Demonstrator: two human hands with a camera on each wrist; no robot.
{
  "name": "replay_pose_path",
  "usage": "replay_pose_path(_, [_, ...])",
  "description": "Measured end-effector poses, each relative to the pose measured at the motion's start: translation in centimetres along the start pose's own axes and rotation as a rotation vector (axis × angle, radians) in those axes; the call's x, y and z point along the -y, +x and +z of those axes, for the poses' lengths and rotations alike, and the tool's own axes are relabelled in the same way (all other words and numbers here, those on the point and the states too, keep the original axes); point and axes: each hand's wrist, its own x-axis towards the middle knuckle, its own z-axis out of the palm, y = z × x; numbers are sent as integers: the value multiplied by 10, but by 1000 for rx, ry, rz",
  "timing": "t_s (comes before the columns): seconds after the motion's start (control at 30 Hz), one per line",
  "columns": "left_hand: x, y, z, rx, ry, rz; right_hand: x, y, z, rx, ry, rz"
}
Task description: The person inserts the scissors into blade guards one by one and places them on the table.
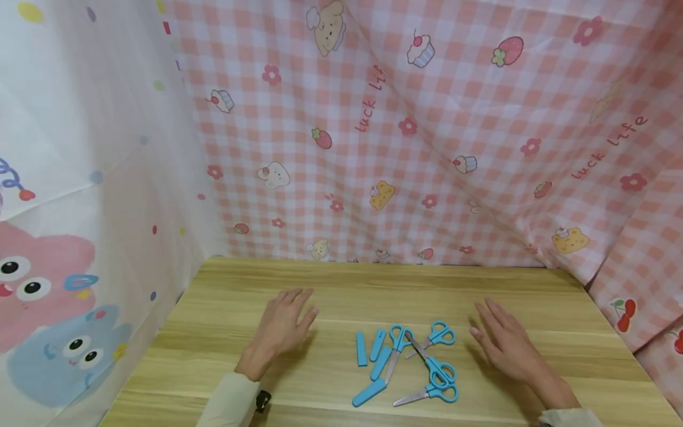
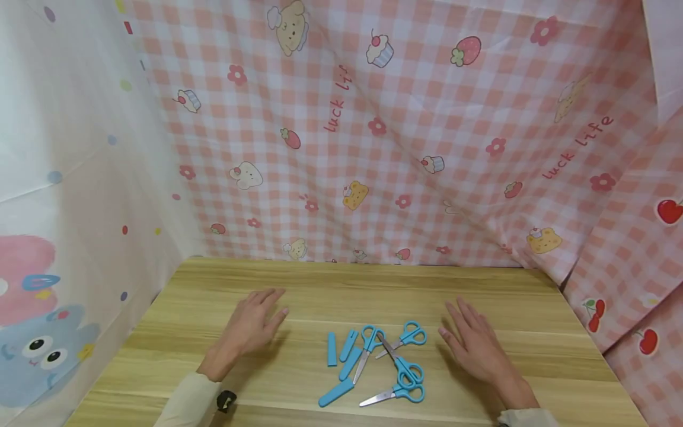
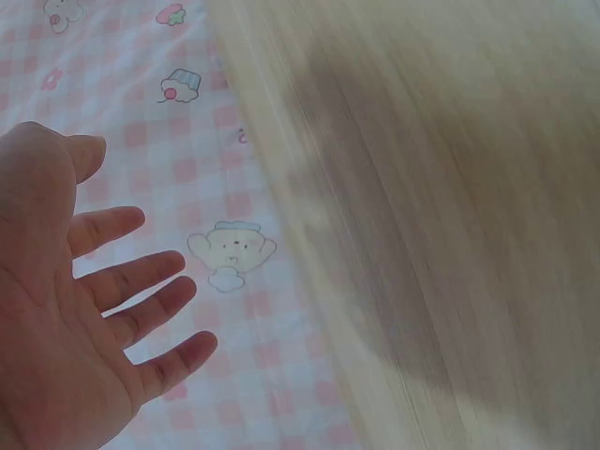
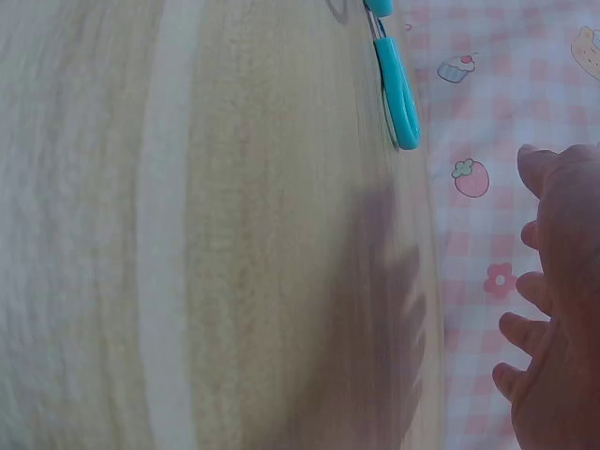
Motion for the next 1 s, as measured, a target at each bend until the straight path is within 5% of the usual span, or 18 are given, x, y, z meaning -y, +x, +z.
replay_pose_path(1.0, [-5, 7, 15, 200, -416, -54, 9, 5, 11, 42, 205, 72])
